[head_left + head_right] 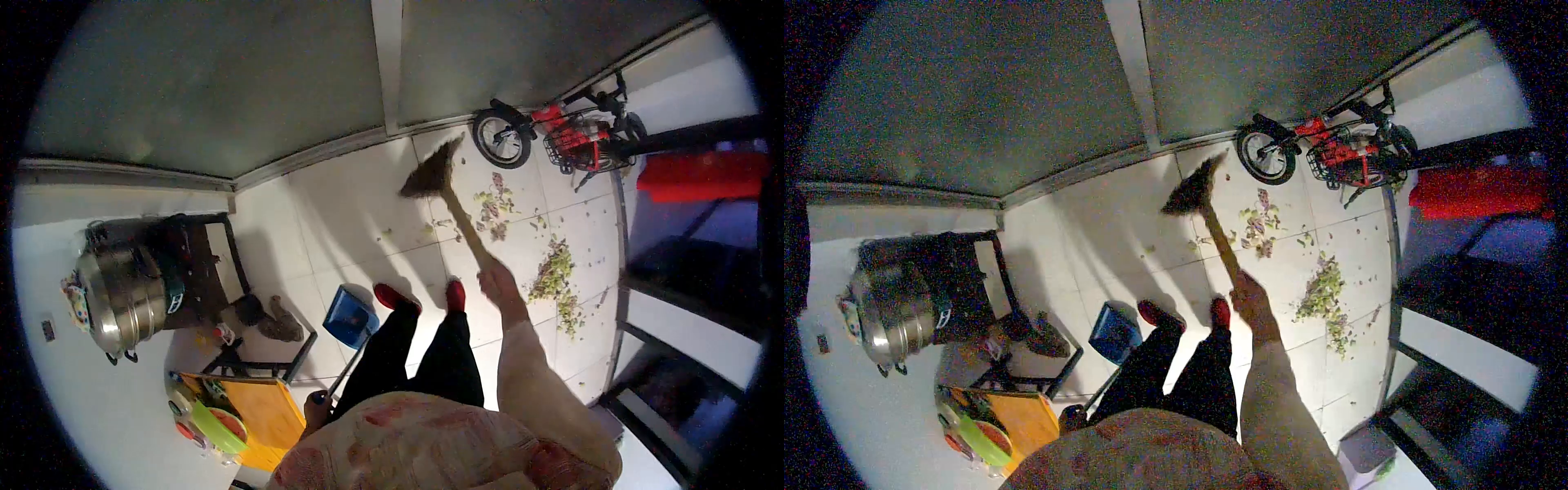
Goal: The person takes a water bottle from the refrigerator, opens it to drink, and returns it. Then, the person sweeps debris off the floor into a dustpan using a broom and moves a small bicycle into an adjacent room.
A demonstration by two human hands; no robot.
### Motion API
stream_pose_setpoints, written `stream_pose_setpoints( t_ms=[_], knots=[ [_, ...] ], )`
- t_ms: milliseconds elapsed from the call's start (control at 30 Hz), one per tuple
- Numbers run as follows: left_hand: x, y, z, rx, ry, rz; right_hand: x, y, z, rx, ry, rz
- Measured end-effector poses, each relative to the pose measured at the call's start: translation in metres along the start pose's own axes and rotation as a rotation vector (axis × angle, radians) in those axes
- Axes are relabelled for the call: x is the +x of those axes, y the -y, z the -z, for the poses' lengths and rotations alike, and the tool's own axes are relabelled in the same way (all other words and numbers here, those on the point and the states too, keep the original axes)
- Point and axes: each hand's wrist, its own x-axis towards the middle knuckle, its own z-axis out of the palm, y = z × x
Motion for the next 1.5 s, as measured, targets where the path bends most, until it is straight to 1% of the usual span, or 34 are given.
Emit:
stream_pose_setpoints(
  t_ms=[67,100,167,233,267,333,367,433,467,500,533,600,633,667,700,733,800,867,933,967,1000,1033,1067,1133,1167,1200,1267,1300,1333,1367,1400,1433,1467,1500],
  knots=[
    [0.006,0.031,-0.01,-0.084,-0.01,-0.136,0.058,0.022,0.001,0.035,0.13,0.058],
    [0.009,0.046,-0.015,-0.125,-0.011,-0.205,0.08,0.031,-0.01,0.127,0.09,0.04],
    [-0.003,0.008,-0.006,-0.369,0.004,0.197,0.112,0.045,-0.025,0.293,0.082,-0.054],
    [0.006,0.007,-0.007,-0.54,0.047,0.385,0.121,0.051,-0.004,0.445,0.172,-0.169],
    [0.0,-0.008,-0.012,-0.442,0.0,0.26,0.111,0.045,0.009,0.447,0.164,-0.159],
    [-0.009,-0.025,0.002,-0.361,0.034,0.284,0.067,0.005,0.038,0.527,0.29,-0.202],
    [-0.008,-0.019,-0.002,-0.333,0.013,0.199,0.063,-0.031,0.065,-0.064,0.07,0.145],
    [-0.002,0.002,-0.011,-0.273,-0.036,0.031,0.015,-0.056,0.084,-0.195,-0.158,0.235],
    [-0.011,-0.017,-0.016,-0.262,-0.13,0.258,-0.019,-0.055,0.08,0.025,-0.122,0.128],
    [-0.003,-0.004,-0.019,-0.266,-0.124,0.252,-0.053,-0.053,0.076,0.245,-0.111,0.017],
    [0.016,0.026,-0.021,-0.203,-0.034,-0.195,-0.076,-0.051,0.07,0.21,-0.095,-0.007],
    [0.007,0.046,-0.021,-0.126,0.05,-0.615,-0.123,-0.044,0.05,0.123,-0.081,-0.109],
    [0.001,0.039,-0.022,-0.143,0.037,-0.494,-0.135,-0.041,0.04,0.213,-0.075,-0.179],
    [-0.006,0.028,-0.024,-0.136,-0.002,-0.371,-0.139,-0.049,0.043,0.103,0.032,-0.167],
    [-0.012,0.011,-0.028,-0.103,-0.039,-0.156,-0.129,-0.06,0.046,0.1,0.091,-0.241],
    [-0.017,-0.009,-0.031,-0.108,-0.04,-0.022,-0.118,-0.07,0.048,0.099,0.15,-0.316],
    [-0.021,-0.033,-0.032,-0.222,0.001,0.197,-0.096,-0.086,0.006,-0.026,0.062,-0.303],
    [-0.022,-0.039,-0.035,-0.284,-0.027,0.218,-0.067,-0.078,-0.044,-0.391,0.29,-0.283],
    [-0.031,-0.055,-0.041,-0.309,-0.028,0.242,-0.013,-0.125,-0.061,-0.196,0.283,-0.36],
    [-0.028,-0.062,-0.05,-0.326,-0.005,0.289,0.016,-0.135,-0.056,-0.199,0.287,-0.36],
    [-0.029,-0.065,-0.06,-0.342,0.017,0.336,0.042,-0.142,-0.049,-0.536,0.363,-0.177],
    [-0.034,-0.061,-0.078,-0.389,-0.067,0.183,0.061,-0.151,-0.039,-0.868,0.433,0.017],
    [-0.035,-0.062,-0.086,-0.392,-0.07,0.183,0.056,-0.129,-0.016,-0.747,0.401,-0.111],
    [-0.037,-0.064,-0.096,-0.198,-0.092,0.222,0.045,-0.082,0.03,-0.498,0.29,-0.348],
    [-0.036,-0.056,-0.096,-0.289,-0.055,0.323,0.031,-0.064,0.059,-0.413,0.265,-0.325],
    [-0.035,-0.038,-0.097,-0.304,-0.067,0.306,0.006,-0.05,0.101,-0.355,0.276,-0.214],
    [-0.051,-0.043,-0.106,-0.299,-0.225,0.254,-0.041,-0.022,0.181,-0.28,0.283,0.015],
    [-0.049,-0.041,-0.104,-0.206,-0.133,0.336,-0.051,-0.018,0.218,-0.316,0.103,-0.067],
    [-0.057,-0.043,-0.11,-0.269,-0.164,0.312,-0.075,0.007,0.248,-0.131,0.199,-0.102],
    [-0.063,-0.044,-0.123,-0.32,-0.222,0.277,-0.075,0.004,0.293,-0.165,0.164,0.003],
    [-0.068,-0.042,-0.136,-0.371,-0.28,0.241,-0.089,0.029,0.309,-0.078,-0.077,-0.247],
    [-0.07,-0.039,-0.145,-0.382,-0.281,0.239,-0.11,0.042,0.318,-0.229,-0.165,-0.158],
    [-0.069,-0.032,-0.151,-0.316,-0.277,0.163,-0.129,0.057,0.314,-0.36,-0.313,-0.171],
    [-0.066,-0.024,-0.156,-0.249,-0.273,0.087,-0.133,0.058,0.333,-0.388,-0.298,-0.14]
  ],
)
